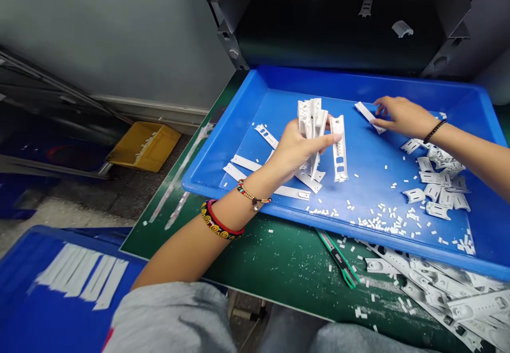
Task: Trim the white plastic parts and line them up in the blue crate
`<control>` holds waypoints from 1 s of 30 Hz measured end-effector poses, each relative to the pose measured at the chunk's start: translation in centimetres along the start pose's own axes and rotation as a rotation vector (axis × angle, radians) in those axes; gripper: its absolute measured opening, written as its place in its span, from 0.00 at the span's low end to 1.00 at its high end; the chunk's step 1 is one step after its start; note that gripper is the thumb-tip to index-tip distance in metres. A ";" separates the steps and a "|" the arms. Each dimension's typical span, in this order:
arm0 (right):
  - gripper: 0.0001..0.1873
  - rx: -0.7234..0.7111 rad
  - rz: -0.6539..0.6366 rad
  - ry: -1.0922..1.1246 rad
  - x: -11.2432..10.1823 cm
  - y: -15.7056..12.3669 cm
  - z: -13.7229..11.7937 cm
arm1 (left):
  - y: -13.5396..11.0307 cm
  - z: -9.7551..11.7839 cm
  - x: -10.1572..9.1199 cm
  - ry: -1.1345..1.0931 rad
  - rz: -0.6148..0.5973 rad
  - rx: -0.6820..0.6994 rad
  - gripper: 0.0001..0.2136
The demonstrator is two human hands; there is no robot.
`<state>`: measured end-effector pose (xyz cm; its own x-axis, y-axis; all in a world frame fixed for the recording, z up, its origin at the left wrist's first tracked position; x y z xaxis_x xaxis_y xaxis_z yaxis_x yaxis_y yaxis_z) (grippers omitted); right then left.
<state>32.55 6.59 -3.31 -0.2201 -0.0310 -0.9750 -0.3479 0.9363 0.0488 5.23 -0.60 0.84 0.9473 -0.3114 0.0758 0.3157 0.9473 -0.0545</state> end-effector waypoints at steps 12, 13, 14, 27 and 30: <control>0.06 -0.135 -0.284 1.268 0.0 -5.0 -12.7 | 0.1 -0.5 0.3 -0.072 -0.062 0.005 0.15; 0.06 -0.166 -0.305 1.295 0.1 -5.4 -13.6 | 0.1 -0.5 0.3 -0.071 -0.056 0.008 0.15; 0.06 -0.186 -0.317 1.311 0.2 -5.6 -14.1 | 0.1 -0.5 0.3 -0.063 -0.051 0.009 0.14; 0.16 -0.042 -0.329 1.328 2.0 -5.0 -13.7 | 0.4 -0.8 0.8 -0.006 -0.098 0.008 0.15; 0.17 -0.043 -0.368 1.365 1.9 -5.0 -13.9 | 0.3 -0.4 0.7 0.067 -0.103 0.044 0.14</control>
<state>21.21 -3.03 -2.44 -0.7988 -0.6003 0.0389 -0.5998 0.7899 -0.1278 6.04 -0.61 0.47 0.9118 -0.4105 0.0124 0.4105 0.9118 -0.0059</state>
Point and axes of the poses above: each hand's wrist, its own y-axis towards the middle knuckle, its own x-axis out of the palm, z = x × y, the point moved 4 cm from there along y, towards the middle knuckle, and after that the axes turned 1 degree about y, right-handed, at the moved point
